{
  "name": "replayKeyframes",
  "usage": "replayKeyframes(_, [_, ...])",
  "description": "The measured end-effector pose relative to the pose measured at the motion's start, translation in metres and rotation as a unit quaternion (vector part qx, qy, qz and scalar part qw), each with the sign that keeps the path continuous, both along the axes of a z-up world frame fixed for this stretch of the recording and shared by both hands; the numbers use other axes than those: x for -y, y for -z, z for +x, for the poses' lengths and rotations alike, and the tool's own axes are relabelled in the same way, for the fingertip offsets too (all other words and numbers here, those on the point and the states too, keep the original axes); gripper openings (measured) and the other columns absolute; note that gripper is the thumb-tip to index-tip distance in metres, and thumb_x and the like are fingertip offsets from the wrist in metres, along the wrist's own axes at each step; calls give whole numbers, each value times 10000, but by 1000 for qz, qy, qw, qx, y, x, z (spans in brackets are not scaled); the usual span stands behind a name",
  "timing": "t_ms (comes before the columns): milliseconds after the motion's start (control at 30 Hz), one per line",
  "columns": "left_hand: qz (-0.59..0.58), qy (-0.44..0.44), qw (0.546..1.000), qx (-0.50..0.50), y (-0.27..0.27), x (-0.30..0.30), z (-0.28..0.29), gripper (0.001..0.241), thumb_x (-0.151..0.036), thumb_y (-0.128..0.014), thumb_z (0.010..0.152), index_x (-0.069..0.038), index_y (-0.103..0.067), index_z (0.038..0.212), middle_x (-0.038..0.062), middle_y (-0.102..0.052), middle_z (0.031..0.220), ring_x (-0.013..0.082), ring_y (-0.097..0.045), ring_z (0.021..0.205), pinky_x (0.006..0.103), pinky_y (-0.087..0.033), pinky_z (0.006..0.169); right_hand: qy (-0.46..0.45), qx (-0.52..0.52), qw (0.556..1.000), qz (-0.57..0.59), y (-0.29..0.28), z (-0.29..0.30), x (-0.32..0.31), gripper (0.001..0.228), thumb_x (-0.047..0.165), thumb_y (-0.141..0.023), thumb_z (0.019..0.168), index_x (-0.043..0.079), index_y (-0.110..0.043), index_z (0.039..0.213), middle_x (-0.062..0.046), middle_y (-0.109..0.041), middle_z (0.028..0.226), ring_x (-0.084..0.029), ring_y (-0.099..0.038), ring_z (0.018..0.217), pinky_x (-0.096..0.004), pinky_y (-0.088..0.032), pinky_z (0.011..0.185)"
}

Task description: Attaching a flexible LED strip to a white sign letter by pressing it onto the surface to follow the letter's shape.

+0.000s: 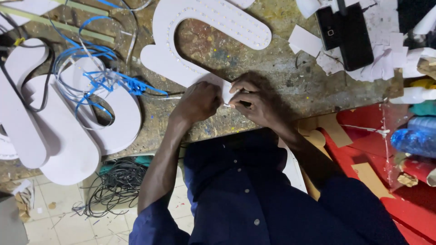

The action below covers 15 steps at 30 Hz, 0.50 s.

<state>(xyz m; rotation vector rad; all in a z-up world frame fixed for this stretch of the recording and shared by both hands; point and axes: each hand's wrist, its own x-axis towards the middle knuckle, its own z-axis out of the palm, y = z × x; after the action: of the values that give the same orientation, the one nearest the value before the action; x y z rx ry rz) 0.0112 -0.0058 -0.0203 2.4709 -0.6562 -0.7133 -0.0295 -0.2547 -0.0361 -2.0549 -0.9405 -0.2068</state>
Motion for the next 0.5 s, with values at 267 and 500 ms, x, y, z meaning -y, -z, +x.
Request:
replayKeyframes(267, [-1, 3, 999, -42, 6, -1, 8, 246, -319, -716, 961, -117, -822, 1055, 223, -846, 1068, 458, -807, 1145, 537, -626, 952, 34, 39, 996, -69, 4, -5, -9, 84, 66, -851, 945, 130, -799, 961, -64, -742, 1115, -345, -750, 1172, -528, -573, 1022])
replayKeyframes(500, [-5, 2, 998, -58, 21, 3, 7, 325, -395, -728, 967, -136, -797, 1152, 196, -824, 1148, 438, -784, 1217, 518, -618, 1016, 30, 63, 995, -68, 38, -11, 1, 73, 42, -821, 996, 100, -793, 962, -88, -739, 1122, -390, -736, 1227, -564, -565, 1044])
